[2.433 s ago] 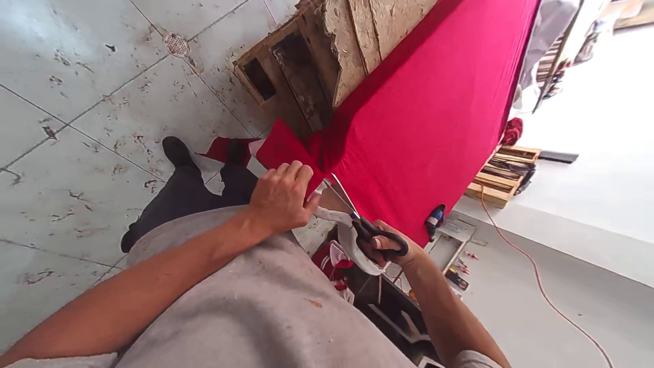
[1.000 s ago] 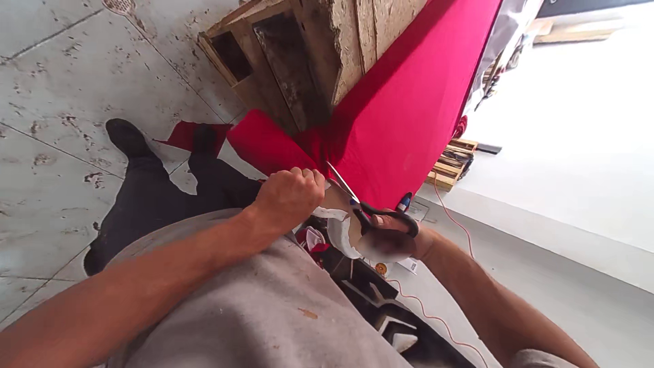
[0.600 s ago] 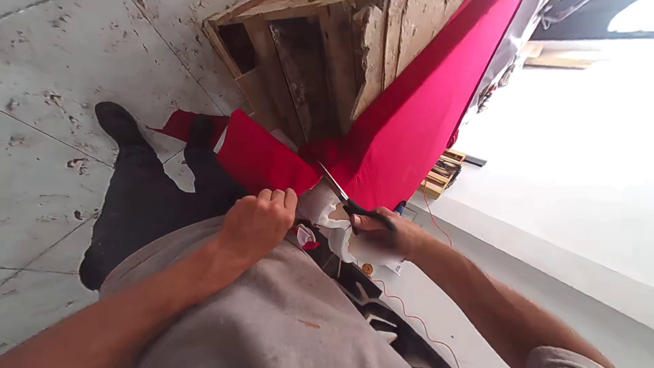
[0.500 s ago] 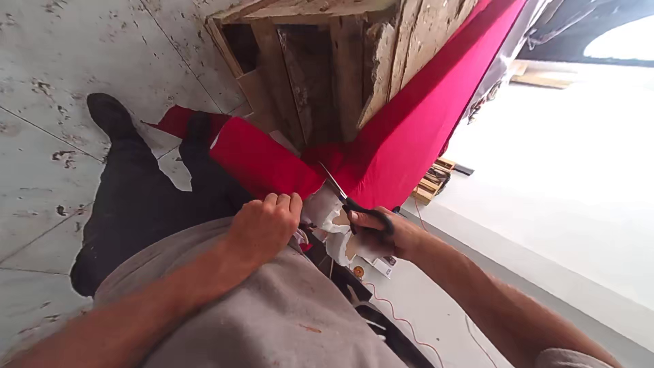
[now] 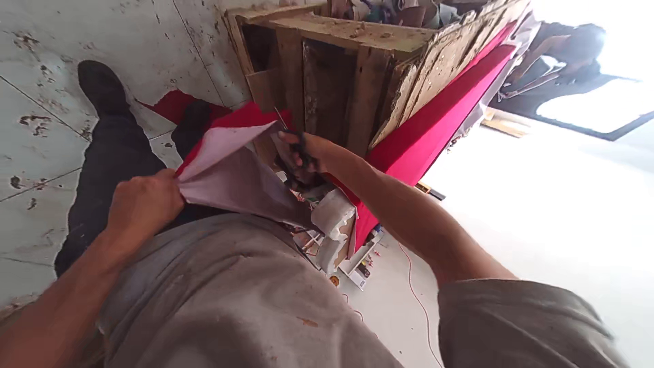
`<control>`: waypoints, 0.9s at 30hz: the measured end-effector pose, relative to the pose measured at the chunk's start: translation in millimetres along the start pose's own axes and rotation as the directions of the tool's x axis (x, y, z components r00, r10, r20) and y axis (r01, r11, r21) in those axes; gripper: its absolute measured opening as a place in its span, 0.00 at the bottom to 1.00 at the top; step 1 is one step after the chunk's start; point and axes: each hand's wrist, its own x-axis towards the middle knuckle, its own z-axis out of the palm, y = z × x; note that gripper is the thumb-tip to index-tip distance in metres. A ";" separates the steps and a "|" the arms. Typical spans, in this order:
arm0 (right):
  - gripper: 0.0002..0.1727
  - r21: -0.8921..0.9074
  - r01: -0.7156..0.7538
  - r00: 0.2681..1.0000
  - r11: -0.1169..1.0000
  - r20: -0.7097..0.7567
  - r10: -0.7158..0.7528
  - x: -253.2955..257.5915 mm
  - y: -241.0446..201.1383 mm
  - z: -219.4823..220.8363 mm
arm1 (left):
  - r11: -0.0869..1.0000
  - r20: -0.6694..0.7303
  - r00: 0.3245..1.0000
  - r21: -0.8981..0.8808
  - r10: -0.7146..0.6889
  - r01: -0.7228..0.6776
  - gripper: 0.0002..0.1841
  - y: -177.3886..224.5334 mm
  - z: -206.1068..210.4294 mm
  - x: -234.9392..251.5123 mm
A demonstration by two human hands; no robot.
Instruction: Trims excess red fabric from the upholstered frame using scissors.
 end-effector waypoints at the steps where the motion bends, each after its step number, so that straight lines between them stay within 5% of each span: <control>1: 0.27 0.045 0.047 0.999 0.998 0.019 -0.048 9.4 -9.1 7.5 | 0.998 0.017 0.998 0.001 -0.056 0.056 0.18 -11.5 5.7 -7.3; 5: 0.22 0.422 0.197 0.979 0.885 -0.042 -0.198 58.6 -28.2 67.1 | 0.996 -0.056 0.994 0.012 -0.093 0.094 0.22 -15.1 9.3 -60.1; 8: 0.23 0.605 0.198 0.980 0.771 -0.135 -0.145 99.6 -45.2 116.3 | 0.990 -0.173 0.978 0.052 -0.119 0.130 0.20 3.0 -1.1 -104.4; 11: 0.25 0.593 0.276 0.960 0.756 -0.203 -0.192 128.6 -56.0 151.3 | 0.966 -0.215 0.955 0.113 -0.206 0.233 0.19 -1.2 6.1 -142.1; 13: 0.28 0.520 0.350 0.937 0.779 -0.196 -0.290 121.8 -47.3 173.1 | 0.914 -0.092 0.929 0.164 -0.359 0.370 0.17 -6.4 -1.9 -143.8; 16: 0.25 0.366 0.529 0.846 0.766 -0.149 -0.513 77.8 -0.7 182.3 | 0.888 0.075 0.917 0.292 -0.393 0.356 0.17 4.9 -17.7 -96.6; 20: 0.22 0.095 0.748 0.660 0.657 -0.203 -0.723 17.4 114.2 162.0 | 0.964 0.108 0.985 0.244 -0.138 0.108 0.21 39.3 -28.3 -8.0; 22: 0.26 0.015 0.737 0.647 0.676 -0.308 -0.698 -0.8 183.6 149.8 | 0.957 0.097 0.995 0.289 0.000 -0.029 0.23 56.9 -27.4 24.9; 24: 0.31 0.012 0.633 0.712 0.774 -0.402 -0.576 -12.8 256.7 149.9 | 0.930 0.091 0.982 0.317 0.166 -0.187 0.22 69.7 -23.3 44.7; 27: 0.31 0.191 0.498 0.760 0.846 -0.566 -0.320 -22.8 353.1 187.7 | 0.886 0.124 0.940 0.315 0.318 -0.341 0.22 80.9 -24.0 54.0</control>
